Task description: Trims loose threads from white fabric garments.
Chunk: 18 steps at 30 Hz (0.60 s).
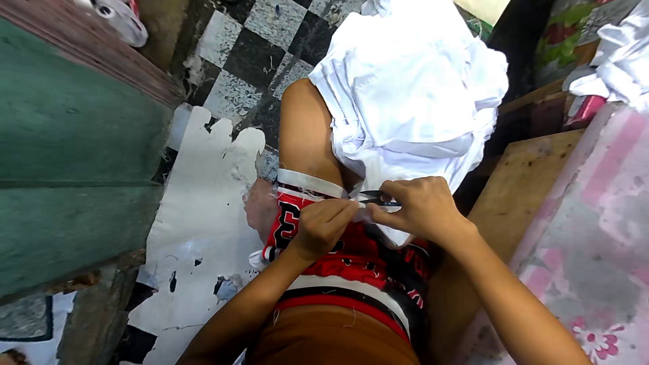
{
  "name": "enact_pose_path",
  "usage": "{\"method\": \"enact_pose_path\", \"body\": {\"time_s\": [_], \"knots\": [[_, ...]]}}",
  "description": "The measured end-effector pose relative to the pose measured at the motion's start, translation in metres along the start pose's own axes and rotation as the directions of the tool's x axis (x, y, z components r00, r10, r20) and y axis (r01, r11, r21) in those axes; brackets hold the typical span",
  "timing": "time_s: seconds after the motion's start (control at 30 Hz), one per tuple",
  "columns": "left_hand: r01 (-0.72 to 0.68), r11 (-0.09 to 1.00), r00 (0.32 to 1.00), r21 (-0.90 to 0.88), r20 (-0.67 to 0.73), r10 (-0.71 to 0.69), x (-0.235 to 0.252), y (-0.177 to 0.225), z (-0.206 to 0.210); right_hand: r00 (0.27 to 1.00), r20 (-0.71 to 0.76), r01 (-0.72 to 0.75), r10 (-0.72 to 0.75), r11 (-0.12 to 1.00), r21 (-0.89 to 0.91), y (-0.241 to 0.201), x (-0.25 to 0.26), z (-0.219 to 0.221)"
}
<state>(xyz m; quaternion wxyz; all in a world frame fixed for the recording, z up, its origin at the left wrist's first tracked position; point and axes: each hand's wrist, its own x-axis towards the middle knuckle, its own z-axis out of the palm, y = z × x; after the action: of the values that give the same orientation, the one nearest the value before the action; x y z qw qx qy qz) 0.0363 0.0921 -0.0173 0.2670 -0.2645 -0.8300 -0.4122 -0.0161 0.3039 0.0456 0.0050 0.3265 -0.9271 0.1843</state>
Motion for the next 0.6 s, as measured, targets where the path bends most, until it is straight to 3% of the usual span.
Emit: {"method": "enact_pose_path", "body": {"time_s": [0.6], "knots": [[-0.026, 1.000, 1.000, 0.001, 0.007, 0.026, 0.0001, -0.0005, -0.0002, 1.000, 0.007, -0.018, 0.018, 1.000, -0.017, 0.0021, -0.0052, -0.0021]]}}
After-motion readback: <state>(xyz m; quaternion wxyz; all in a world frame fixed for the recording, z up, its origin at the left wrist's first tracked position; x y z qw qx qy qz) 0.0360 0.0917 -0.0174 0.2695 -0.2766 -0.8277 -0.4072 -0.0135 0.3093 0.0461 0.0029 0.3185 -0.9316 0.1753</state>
